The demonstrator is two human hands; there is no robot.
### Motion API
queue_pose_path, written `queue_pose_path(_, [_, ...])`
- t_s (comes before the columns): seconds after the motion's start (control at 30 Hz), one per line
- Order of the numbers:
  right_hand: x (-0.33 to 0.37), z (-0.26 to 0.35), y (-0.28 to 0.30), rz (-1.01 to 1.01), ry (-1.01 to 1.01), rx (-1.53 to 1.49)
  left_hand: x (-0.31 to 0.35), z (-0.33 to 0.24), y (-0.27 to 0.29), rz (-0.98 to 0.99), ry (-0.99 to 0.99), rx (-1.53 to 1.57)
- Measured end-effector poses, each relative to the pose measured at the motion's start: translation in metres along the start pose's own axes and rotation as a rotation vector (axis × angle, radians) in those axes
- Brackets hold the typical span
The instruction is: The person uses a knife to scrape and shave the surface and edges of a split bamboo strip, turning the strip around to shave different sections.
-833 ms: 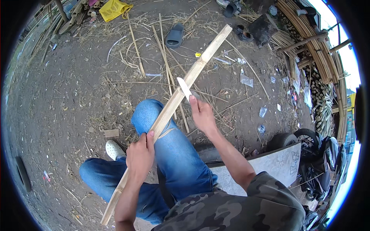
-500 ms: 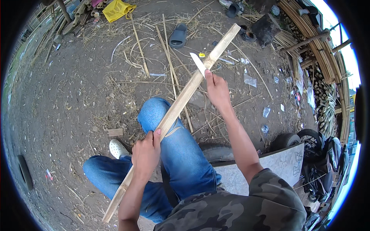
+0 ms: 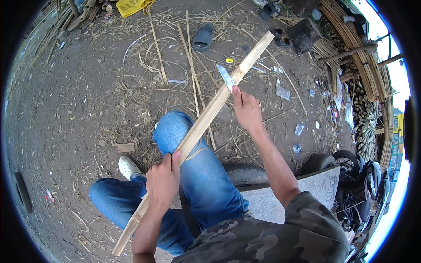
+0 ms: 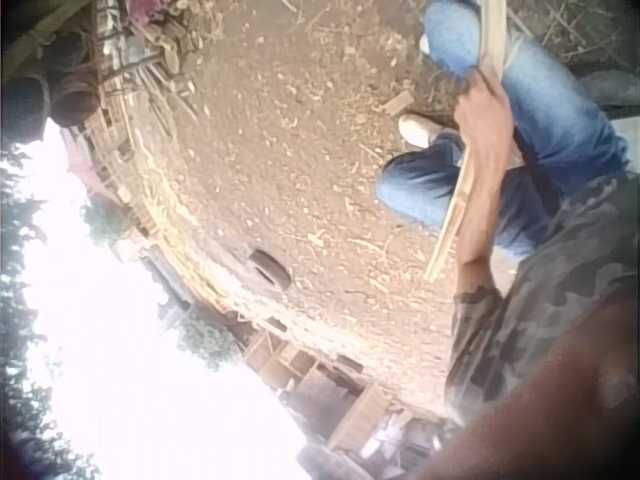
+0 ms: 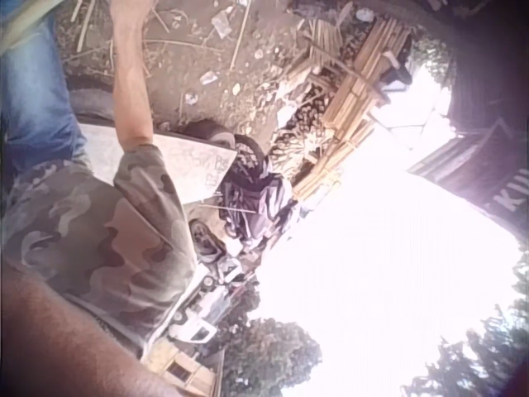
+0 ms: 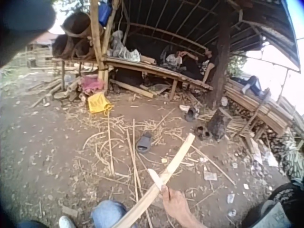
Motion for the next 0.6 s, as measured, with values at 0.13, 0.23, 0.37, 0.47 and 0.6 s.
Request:
queue_pose_path(0.13, [0.026,-0.012,-0.016,0.002,-0.044,-0.078,0.002,-0.002,0.002,-0.016,-0.013,-0.014])
queue_pose_path(0.23, [0.055,-0.01,-0.036,0.124,-0.103,-0.141,0.003,0.0,0.003,-0.032,-0.005,-0.013])
queue_pose_path(0.37, [0.113,0.011,-0.07,0.095,0.052,-0.213,-0.002,-0.01,-0.001,-0.043,-0.024,-0.032])
queue_pose_path(0.47, [0.082,-0.01,-0.044,0.116,-0.151,-0.269,0.001,-0.007,-0.001,-0.05,-0.06,-0.006])
queue_pose_path(0.6, [0.009,0.002,0.026,-0.086,-0.037,-0.078,0.001,-0.002,-0.005,-0.023,-0.032,0.019])
Point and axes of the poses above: each hand's wrist, its own x-axis away from the middle knuckle, its own y-axis out of the back of the hand, z = x × y, the point moved 10 cm from there along -x, towards the middle knuckle, and after that the axes turned 8 degrees about z, right-handed, at the moved point
